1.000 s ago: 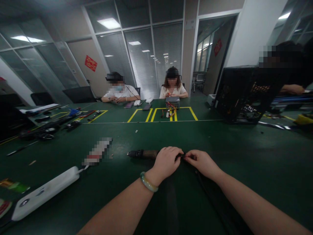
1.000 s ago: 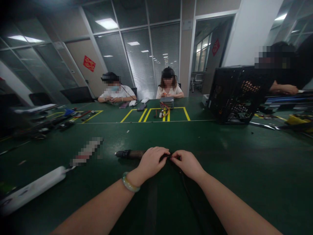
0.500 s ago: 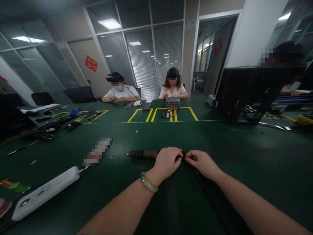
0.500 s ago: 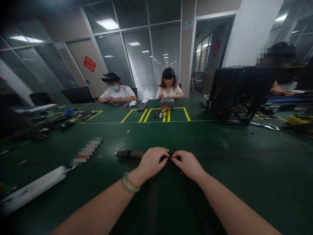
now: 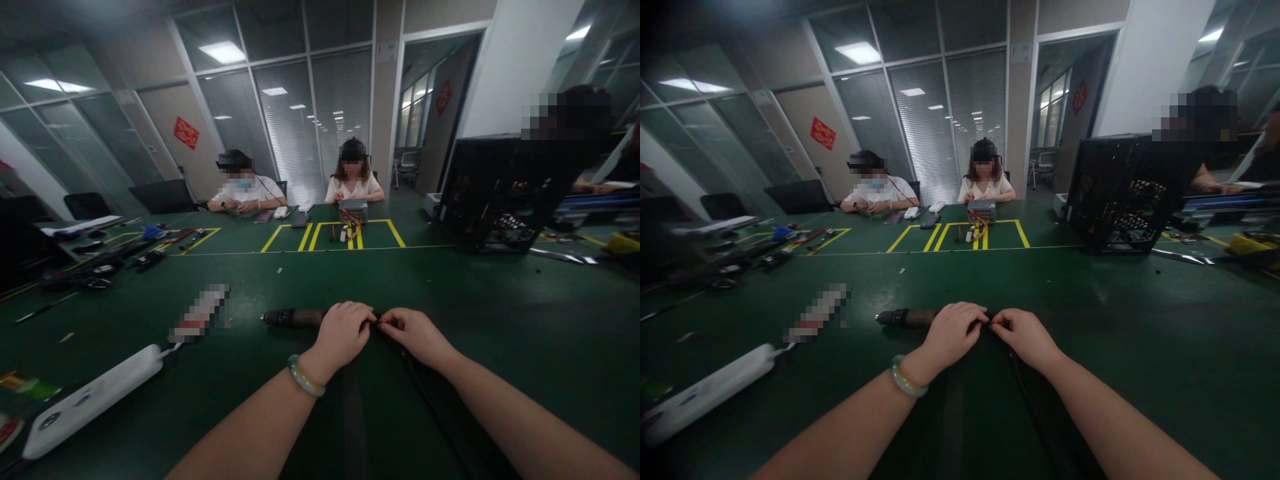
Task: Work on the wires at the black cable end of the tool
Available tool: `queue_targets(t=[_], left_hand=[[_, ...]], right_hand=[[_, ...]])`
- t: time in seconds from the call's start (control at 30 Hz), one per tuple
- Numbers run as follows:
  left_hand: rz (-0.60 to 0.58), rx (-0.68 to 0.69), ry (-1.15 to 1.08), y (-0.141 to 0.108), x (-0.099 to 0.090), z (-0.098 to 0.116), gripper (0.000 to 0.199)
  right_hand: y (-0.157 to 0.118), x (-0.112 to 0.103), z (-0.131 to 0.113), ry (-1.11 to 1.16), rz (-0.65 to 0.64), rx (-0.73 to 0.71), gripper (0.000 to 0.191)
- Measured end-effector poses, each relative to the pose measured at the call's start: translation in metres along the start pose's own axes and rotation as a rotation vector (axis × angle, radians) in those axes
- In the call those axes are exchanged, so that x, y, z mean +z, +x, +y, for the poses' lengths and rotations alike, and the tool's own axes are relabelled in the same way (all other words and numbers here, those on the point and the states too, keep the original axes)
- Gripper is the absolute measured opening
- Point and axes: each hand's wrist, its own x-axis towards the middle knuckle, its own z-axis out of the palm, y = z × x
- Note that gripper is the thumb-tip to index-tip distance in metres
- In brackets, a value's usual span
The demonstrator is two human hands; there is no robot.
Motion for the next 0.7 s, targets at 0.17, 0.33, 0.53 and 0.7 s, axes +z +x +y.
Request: queue_targets(t=[0.17,0.33,0.53,0.7], left_hand=[[0.002,-0.002,-0.013,0.0001,-0.0008,0.0007,0.019],[-0.002,0.003,0.007,0.0004,-0.0007,0.0003,0.018],[0.007,0.003,0.006,-0.0001,-0.0007,0.0009,0.02],[0.017,-0.003,0.007,-0.0002,0.0002,0.0014,0.022]], right_hand=[[-0.0012,-0.0005,-0.0012,0.008,-0.002,0.001,0.019],[-0.0011,0.0004,-0.0002,0.02,0.012,0.002,0.019],[-0.0002,0.0012,0.0016,0.01,0.005,0.007,0.019],[0.0005,0.003,0.0028,0.015,0.01,-0.008,0.02]])
